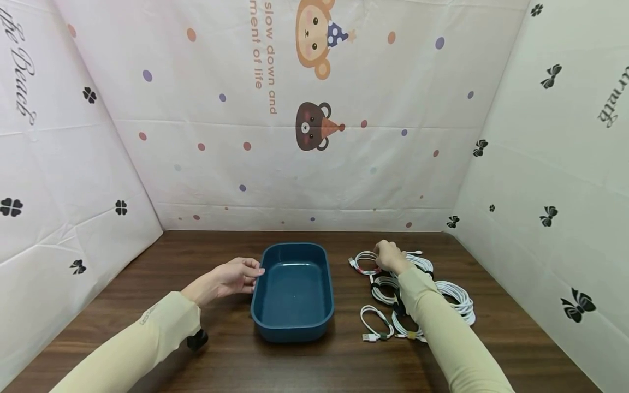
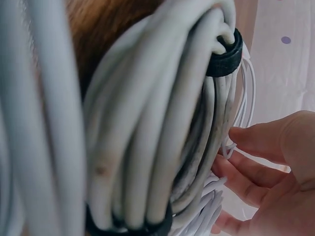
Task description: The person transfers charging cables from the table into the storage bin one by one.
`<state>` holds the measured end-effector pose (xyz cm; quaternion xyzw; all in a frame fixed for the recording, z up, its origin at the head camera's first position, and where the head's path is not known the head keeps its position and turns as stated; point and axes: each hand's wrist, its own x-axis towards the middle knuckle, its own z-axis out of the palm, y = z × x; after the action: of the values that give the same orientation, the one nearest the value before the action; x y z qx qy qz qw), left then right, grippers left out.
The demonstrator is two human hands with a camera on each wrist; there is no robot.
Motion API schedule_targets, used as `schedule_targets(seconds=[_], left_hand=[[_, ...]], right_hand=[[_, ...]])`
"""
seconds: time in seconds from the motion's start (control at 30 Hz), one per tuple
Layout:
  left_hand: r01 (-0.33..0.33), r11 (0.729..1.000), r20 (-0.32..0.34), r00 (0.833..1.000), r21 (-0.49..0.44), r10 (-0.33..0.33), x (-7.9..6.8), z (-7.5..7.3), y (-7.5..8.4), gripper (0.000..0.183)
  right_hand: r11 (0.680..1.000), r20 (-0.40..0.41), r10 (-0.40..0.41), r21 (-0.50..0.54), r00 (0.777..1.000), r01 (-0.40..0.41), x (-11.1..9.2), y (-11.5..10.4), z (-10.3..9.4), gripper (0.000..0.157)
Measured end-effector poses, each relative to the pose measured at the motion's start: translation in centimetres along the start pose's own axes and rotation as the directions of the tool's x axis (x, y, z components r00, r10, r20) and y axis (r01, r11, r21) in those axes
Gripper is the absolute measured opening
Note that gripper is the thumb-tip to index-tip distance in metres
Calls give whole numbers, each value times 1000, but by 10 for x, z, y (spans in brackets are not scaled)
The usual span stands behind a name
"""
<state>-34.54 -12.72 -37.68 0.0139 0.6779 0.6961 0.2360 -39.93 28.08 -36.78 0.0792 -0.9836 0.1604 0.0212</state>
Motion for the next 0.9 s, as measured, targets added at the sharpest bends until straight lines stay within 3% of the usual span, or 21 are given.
schedule_targets(seconds=[0.27, 0.67, 0.9], left_hand=[[-6, 1000, 0, 1000, 14, 6, 1, 1, 2, 10], [-6, 1000, 6, 1000, 28, 5, 2, 2, 6, 9], [-3, 999, -5, 1000, 34, 3, 0, 1, 0, 8]], right_hand=[[1000, -57, 0, 10, 998, 1, 2, 5, 0, 36], [996, -139, -64, 48, 988, 71, 0, 5, -10, 11], [991, -135, -59, 111, 989, 74, -6, 2, -11, 10]])
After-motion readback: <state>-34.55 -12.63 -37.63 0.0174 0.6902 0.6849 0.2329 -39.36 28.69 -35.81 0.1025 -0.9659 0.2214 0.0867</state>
